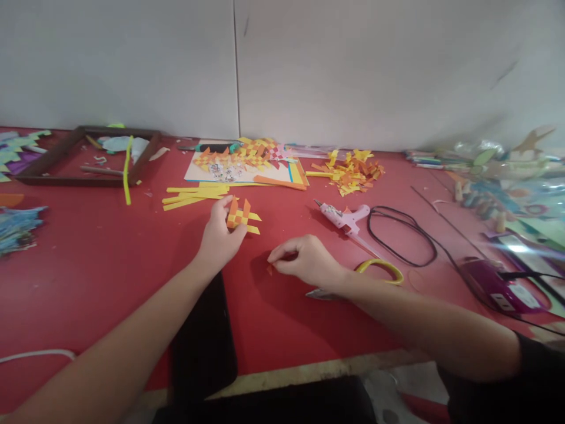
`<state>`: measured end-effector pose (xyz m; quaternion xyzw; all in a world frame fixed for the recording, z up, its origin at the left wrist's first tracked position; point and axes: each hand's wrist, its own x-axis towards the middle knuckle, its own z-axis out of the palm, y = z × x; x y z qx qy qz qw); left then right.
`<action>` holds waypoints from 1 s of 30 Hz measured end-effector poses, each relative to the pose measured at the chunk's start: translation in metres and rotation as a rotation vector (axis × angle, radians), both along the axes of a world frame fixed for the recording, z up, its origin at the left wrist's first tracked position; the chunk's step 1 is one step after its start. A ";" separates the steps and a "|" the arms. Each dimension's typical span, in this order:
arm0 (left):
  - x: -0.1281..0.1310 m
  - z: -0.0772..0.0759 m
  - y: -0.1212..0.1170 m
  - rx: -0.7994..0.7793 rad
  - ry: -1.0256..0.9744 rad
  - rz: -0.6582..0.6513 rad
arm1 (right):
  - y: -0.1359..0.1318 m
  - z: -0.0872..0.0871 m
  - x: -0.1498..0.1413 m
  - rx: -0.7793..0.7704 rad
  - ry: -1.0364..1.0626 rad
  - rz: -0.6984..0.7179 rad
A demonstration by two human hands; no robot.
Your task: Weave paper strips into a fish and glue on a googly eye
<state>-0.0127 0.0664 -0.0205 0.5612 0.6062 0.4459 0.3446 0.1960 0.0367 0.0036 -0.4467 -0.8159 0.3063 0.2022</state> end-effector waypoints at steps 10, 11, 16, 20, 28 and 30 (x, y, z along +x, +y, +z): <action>0.000 -0.002 0.000 0.008 -0.024 0.005 | -0.005 0.008 -0.001 0.073 -0.110 0.092; 0.000 -0.002 0.000 0.003 -0.023 0.006 | -0.009 0.006 -0.003 0.098 -0.136 0.131; 0.000 0.000 0.000 -0.013 -0.012 0.005 | -0.023 0.003 -0.010 0.217 -0.241 0.214; 0.000 0.000 0.000 -0.023 -0.005 0.006 | -0.023 0.001 -0.011 0.297 -0.316 0.206; -0.001 -0.003 0.000 -0.017 -0.046 0.014 | -0.017 -0.002 -0.014 0.217 -0.276 0.126; -0.002 -0.004 0.000 -0.018 -0.063 0.023 | -0.016 -0.001 -0.015 0.187 -0.252 0.104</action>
